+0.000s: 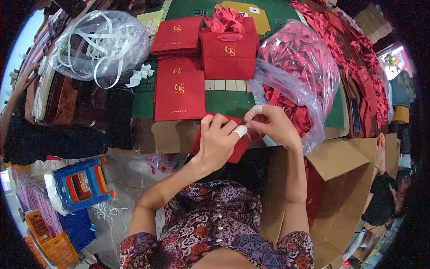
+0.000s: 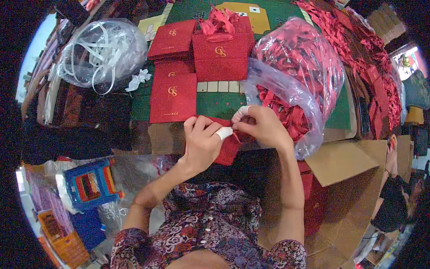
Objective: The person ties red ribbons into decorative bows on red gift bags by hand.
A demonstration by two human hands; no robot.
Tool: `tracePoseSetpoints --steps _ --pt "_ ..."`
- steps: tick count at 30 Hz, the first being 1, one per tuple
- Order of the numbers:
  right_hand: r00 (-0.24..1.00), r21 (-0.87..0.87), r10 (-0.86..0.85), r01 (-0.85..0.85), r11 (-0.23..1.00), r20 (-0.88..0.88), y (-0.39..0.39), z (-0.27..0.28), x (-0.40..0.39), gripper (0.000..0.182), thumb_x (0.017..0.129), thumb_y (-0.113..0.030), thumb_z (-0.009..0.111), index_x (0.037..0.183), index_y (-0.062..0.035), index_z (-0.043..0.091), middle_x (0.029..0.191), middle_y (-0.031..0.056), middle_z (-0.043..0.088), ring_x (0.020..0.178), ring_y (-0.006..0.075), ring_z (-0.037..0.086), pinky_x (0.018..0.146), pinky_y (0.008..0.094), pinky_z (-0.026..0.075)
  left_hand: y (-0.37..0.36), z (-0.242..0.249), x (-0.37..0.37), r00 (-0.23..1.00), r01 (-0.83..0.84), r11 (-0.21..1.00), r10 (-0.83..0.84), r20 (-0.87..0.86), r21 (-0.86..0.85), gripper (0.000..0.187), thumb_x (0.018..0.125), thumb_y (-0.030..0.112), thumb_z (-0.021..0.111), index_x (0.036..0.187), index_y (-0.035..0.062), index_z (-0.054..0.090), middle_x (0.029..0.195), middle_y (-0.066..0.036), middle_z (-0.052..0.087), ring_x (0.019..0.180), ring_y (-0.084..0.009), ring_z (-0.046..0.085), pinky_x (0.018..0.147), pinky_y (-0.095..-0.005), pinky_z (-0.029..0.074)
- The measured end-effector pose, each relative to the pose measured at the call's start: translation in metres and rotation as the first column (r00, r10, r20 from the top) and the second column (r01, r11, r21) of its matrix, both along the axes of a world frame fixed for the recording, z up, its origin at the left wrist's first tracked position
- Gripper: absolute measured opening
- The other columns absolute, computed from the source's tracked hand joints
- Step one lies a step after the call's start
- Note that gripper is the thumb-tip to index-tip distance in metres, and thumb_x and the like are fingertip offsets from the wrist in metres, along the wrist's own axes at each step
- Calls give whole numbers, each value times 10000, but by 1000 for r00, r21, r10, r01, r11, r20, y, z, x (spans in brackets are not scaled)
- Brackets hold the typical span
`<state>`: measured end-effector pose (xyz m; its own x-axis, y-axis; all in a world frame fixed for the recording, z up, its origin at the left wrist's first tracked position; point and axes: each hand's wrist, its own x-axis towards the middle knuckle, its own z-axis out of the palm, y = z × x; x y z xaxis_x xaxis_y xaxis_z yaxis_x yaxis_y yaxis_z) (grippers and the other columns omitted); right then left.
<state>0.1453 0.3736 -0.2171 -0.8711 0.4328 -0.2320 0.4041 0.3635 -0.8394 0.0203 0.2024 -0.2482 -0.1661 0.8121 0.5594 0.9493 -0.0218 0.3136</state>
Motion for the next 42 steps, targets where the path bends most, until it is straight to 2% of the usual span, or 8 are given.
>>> tracePoseSetpoints --steps 8,11,14,17,19,26,31,42 --pt "969 76 227 -220 973 -95 9 -6 -2 204 852 -139 739 1024 -29 726 885 135 671 860 245 654 803 365 507 -3 -1 -6 999 47 999 -47 -26 17 114 747 135 702 851 129 746 866 36 659 868 -186 567 872 -423 342" --pt "923 189 333 -298 936 -193 13 -14 -2 158 884 -82 723 1038 -47 735 858 34 603 778 94 557 702 273 461 -4 -2 -8 997 75 997 -75 -15 27 125 748 135 701 862 138 751 874 40 664 873 -184 566 876 -425 343" --pt "904 67 366 -361 930 -221 17 -16 -3 175 879 -142 722 1013 -30 730 817 78 624 829 212 635 794 341 500 -3 0 -12 996 86 996 -86 -21 0 114 751 153 734 864 146 747 873 43 668 883 -191 566 883 -429 344" --pt "941 -245 289 -326 913 -175 17 -29 -3 154 894 -138 704 977 -12 731 818 19 647 803 126 621 763 296 496 -2 4 -13 990 124 992 -122 73 -36 124 744 188 778 853 158 727 861 41 668 892 -197 567 895 -432 344" --pt "990 -488 21 -86 868 -138 14 -28 -10 118 889 -113 701 929 -4 722 870 -10 675 820 69 594 744 236 470 -1 3 -12 953 240 968 -220 208 -75 166 732 213 811 847 163 703 847 37 664 895 -204 567 903 -434 343" --pt "927 -93 -231 213 973 -294 22 -39 -7 195 947 -165 681 953 27 716 940 26 705 910 102 632 844 285 500 -3 3 -16 939 39 995 -4 345 -95 160 741 201 812 849 161 701 824 -6 660 890 -238 575 900 -435 344" --pt "998 314 15 4 950 -58 -14 7 32 304 785 -240 836 940 -16 702 931 76 639 861 216 645 768 338 498 11 0 -32 895 -161 979 199 398 -127 197 733 199 824 870 152 690 788 -18 656 831 -227 604 859 -391 363" --pt "982 561 -140 185 807 -123 -72 -24 32 408 683 -193 887 981 -70 638 883 100 574 784 297 612 681 409 500 39 -10 -29 878 -228 964 264 399 -136 176 755 197 797 881 130 694 801 -27 687 824 -246 617 853 -409 365"
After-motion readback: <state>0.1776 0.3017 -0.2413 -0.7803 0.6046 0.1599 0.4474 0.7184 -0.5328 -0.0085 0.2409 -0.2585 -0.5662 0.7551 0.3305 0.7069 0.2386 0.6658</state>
